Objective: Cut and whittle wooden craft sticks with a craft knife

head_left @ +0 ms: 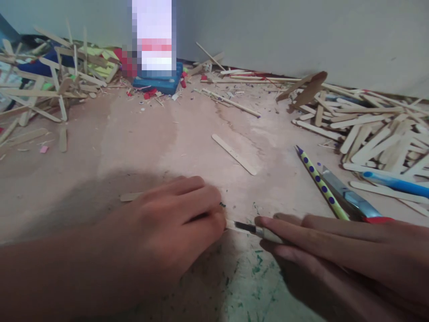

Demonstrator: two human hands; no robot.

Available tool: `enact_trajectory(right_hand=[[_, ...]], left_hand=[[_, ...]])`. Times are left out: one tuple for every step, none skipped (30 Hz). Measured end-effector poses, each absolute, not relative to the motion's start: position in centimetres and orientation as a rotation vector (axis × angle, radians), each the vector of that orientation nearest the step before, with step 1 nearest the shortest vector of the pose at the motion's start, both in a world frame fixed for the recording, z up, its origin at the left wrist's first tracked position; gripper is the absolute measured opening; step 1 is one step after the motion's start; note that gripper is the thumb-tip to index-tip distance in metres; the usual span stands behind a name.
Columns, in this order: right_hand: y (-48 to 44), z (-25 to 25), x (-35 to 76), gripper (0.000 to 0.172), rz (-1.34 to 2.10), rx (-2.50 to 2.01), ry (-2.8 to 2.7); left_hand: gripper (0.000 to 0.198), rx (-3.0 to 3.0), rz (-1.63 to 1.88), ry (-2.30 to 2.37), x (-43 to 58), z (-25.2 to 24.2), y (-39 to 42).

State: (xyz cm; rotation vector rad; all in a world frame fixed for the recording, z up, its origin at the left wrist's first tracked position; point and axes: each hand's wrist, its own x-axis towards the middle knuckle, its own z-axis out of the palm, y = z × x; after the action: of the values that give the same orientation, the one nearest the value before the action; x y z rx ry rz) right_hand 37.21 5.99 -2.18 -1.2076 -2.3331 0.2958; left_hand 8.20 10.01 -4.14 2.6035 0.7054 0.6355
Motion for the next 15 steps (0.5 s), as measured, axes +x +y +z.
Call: enact_trajectory(right_hand=[[6.4,-2.1,36.6,0.038,0.272,-1.202,-2.330],[6.8,-2.1,36.0,0.041,0.263,-1.199,-2.328],[7.1,-2.1,35.6,0.043,0.264,-1.199,-2.324],[7.2,-2.1,35.4,0.045,0.271,-1.201,-2.316],[7.3,-2.2,35.5,0.046,0.285,-1.206,-2.306],[7.2,-2.2,35.8,0.047,0.303,-1.214,-2.294],[7.0,-2.3,36.3,0.047,0.324,-1.229,-2.278],[6.7,-2.4,37.0,0.047,0.346,-1.249,-2.261],[6.4,-2.5,37.8,0.044,0.372,-1.274,-2.239],[6.0,-2.6,38.7,0.039,0.396,-1.306,-2.217],[5.7,-2.6,39.5,0.033,0.421,-1.339,-2.195],[5.5,-2.5,40.2,0.030,0.443,-1.369,-2.180],[5.4,-2.4,40.7,0.027,0.469,-1.391,-2.160],[5.4,-2.3,41.1,0.025,0.502,-1.407,-2.139],[5.4,-2.1,41.3,0.021,0.520,-1.410,-2.129]], left_hand=[[0.041,2.604,0.632,0.697,8.2,-4.1,10.1],[0.040,2.607,0.628,0.689,8.2,-4.1,10.2],[0.037,2.609,0.630,0.679,8.2,-4.1,10.2],[0.035,2.613,0.625,0.675,8.1,-4.1,10.2],[0.032,2.613,0.627,0.676,8.1,-4.1,10.2],[0.030,2.609,0.634,0.679,8.0,-4.1,10.2],[0.028,2.601,0.642,0.689,8.0,-4.2,10.2],[0.028,2.597,0.646,0.689,8.0,-4.2,10.1],[0.028,2.592,0.651,0.676,7.9,-4.3,10.1],[0.029,2.584,0.652,0.672,7.9,-4.3,10.1],[0.030,2.576,0.655,0.664,7.9,-4.3,10.1],[0.031,2.571,0.653,0.657,7.9,-4.3,10.2],[0.030,2.566,0.652,0.661,7.8,-4.3,10.3],[0.029,2.564,0.656,0.677,7.8,-4.3,10.4],[0.028,2.567,0.653,0.703,7.8,-4.3,10.5]])
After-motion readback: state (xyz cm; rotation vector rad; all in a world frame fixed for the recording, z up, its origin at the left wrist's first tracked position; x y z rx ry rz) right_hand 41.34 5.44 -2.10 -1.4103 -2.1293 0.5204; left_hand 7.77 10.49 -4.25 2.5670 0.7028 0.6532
